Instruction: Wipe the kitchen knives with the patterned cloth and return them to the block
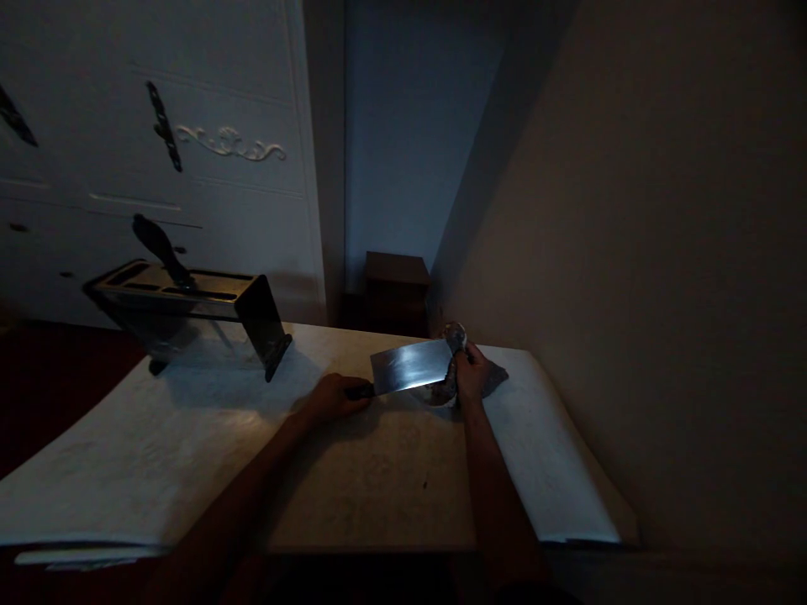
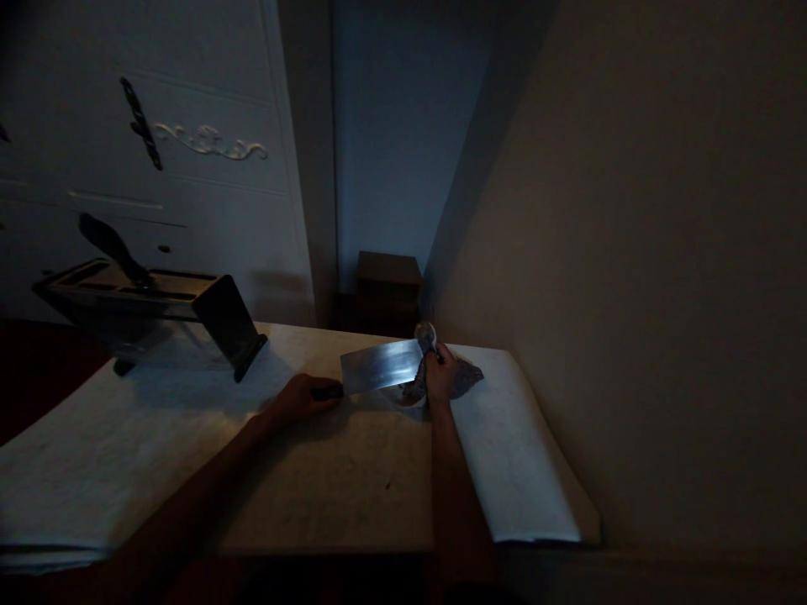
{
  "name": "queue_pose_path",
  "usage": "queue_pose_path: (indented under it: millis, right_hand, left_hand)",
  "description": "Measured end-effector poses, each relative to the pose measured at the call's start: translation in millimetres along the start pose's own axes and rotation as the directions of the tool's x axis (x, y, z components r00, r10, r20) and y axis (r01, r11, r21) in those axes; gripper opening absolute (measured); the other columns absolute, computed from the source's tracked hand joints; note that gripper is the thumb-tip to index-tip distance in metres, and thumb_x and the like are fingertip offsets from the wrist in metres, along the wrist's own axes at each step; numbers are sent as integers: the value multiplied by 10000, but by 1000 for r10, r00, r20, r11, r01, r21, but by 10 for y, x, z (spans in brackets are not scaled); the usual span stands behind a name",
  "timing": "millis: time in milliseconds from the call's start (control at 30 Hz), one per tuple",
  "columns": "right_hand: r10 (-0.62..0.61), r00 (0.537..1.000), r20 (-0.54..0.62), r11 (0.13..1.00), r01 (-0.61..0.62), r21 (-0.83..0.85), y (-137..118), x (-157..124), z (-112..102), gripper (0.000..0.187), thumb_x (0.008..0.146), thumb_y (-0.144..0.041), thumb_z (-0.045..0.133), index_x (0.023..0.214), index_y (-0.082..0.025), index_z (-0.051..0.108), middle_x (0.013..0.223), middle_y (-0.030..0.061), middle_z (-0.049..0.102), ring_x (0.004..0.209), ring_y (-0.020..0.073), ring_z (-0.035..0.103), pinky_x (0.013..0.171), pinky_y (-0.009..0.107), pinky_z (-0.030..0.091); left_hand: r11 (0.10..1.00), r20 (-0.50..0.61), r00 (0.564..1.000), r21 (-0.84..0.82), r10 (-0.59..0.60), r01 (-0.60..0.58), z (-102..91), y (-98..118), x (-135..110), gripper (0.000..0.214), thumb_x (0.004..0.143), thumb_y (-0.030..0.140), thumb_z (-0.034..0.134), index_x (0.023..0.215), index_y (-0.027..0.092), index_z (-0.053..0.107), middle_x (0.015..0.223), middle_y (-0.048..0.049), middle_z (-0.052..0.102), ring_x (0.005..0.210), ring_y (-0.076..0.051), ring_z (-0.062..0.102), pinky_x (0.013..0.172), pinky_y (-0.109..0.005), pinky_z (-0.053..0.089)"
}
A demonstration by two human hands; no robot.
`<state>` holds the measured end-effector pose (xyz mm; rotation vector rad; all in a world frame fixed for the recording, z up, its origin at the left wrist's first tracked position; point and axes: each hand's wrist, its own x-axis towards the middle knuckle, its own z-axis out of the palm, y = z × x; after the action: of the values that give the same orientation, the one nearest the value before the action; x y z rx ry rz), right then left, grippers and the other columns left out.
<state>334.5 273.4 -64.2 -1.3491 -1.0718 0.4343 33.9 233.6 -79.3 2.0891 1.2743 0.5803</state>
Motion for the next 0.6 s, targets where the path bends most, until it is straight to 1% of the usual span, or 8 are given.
queue_pose_path:
  millis: [67, 167, 300, 367, 500, 600]
  right_hand:
    - [7, 1000, 27, 1000, -7, -7, 33, 8, 11, 330, 659, -385, 498, 797, -179, 718, 691, 3, 632, 644, 172, 525, 597, 265, 409]
    - [13, 1000, 20, 999, -13, -41, 87, 20, 24, 370, 660, -386, 500, 829, -174, 752, 727, 17, 680, 688, 187, 572, 639, 276, 439]
    - [-12, 1000, -8, 998, 11, -63, 142, 20, 49, 369, 676, -381, 493, 828, -183, 765, 782, 26, 721, 742, 210, 617, 698, 301, 472]
    - [-14, 1000, -9, 998, 13, -55, 159, 13, 68, 375, 677, -387, 494, 834, -181, 765, 820, 39, 735, 774, 226, 630, 738, 325, 484]
    - [1, 999, 35, 1000, 0, -28, 180, -15, 112, 384, 681, -407, 510, 872, -183, 756, 948, 72, 746, 875, 251, 638, 831, 358, 483]
    - [-9, 998, 66, 1000, 10, -14, 184, -38, 138, 406, 690, -412, 513, 928, -172, 738, 950, 81, 732, 863, 247, 623, 813, 354, 480]
  left_hand:
    - [1000, -10, 1000, -10, -15, 15, 1, 16, 8, 349, 804, 423, 593, 997, 198, 777, 824, -22, 737, 712, -179, 663, 640, -240, 447]
    - [999, -35, 999, -41, -26, 25, 8, 21, 18, 363, 794, 410, 592, 1017, 191, 776, 863, -34, 747, 732, -189, 671, 657, -250, 465]
    - [995, -67, 997, -88, -45, 39, 25, -3, 35, 384, 794, 439, 590, 1008, 179, 773, 883, -43, 750, 767, -202, 680, 682, -261, 479]
    - [993, -90, 994, -108, -65, 56, 35, -16, 45, 390, 787, 462, 593, 976, 172, 774, 868, -45, 748, 766, -208, 678, 677, -264, 478]
    - [983, -155, 981, -159, -114, 89, 63, -42, 61, 416, 776, 496, 594, 958, 163, 767, 865, -43, 745, 763, -212, 670, 661, -261, 479]
    - [977, -179, 974, -188, -139, 104, 85, -61, 70, 429, 768, 509, 599, 949, 154, 761, 863, -48, 740, 762, -216, 668, 640, -257, 478]
